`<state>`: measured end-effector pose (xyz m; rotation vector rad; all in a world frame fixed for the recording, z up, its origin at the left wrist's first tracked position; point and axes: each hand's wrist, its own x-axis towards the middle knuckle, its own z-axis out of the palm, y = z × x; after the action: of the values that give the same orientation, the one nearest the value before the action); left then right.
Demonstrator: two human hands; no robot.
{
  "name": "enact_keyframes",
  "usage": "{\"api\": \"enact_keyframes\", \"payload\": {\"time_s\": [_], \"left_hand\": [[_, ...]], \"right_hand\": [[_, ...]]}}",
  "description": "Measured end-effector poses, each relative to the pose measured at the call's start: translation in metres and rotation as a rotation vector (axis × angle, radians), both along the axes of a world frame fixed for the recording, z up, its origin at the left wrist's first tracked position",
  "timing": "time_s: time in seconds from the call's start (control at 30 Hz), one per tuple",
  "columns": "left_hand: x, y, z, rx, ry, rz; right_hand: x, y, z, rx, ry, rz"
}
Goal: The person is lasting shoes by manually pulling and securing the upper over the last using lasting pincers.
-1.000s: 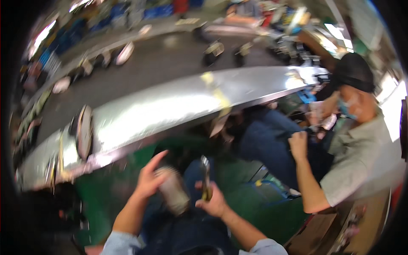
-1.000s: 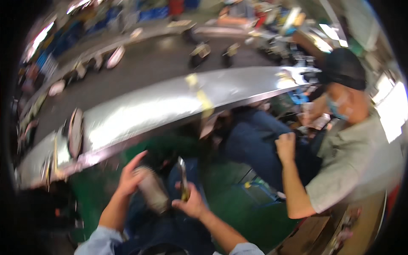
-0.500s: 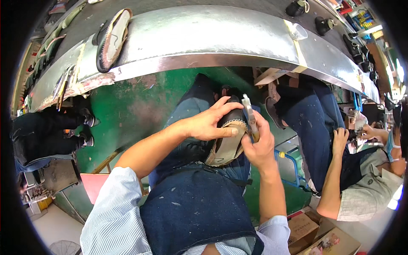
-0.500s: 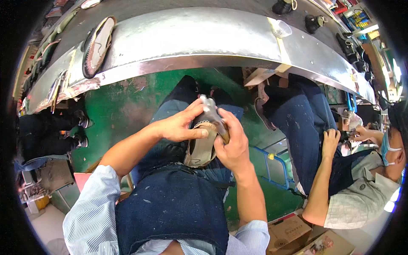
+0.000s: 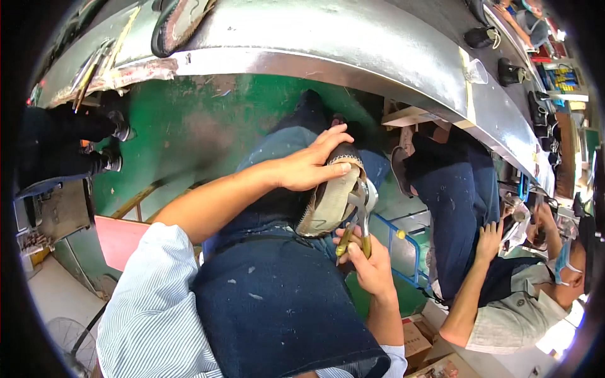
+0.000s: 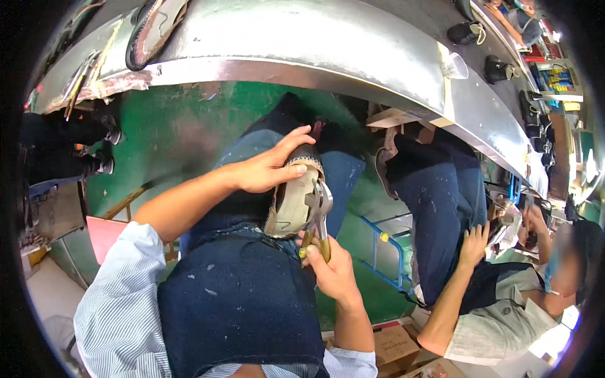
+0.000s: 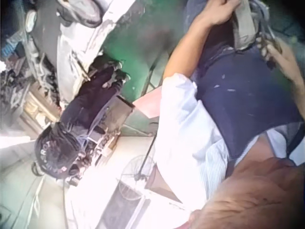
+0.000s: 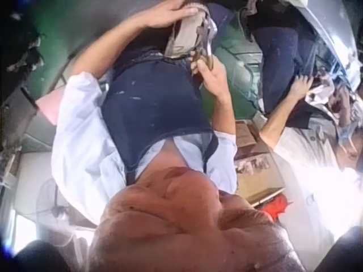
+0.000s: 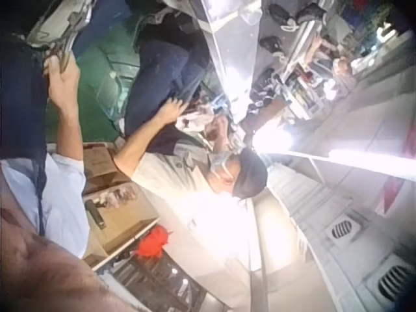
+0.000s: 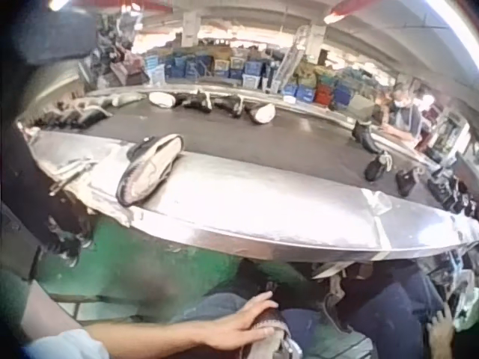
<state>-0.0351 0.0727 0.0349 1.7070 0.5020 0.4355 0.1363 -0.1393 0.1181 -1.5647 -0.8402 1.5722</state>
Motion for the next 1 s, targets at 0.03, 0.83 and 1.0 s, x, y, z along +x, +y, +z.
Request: {"api": "enact_keyframes", "payload": {"time_s": [0.03, 0.83, 1.0], "left_hand": [[0.002, 0.0, -0.003, -0.02, -0.01, -0.008], [0.002, -0.002, -0.034, -0.054, -0.087, 0.219], [-0.001, 0.003, -0.031, -0.162, -0.12, 0.211]], "right_hand": [[-0.002, 0.004, -0.006, 0.006, -0.001, -0.006], [0.012, 0.057, -0.035, 0.094, -0.578, 0.242], [0.013, 0.05, -0.058, 0.338, -0.776, 0.17]]}}
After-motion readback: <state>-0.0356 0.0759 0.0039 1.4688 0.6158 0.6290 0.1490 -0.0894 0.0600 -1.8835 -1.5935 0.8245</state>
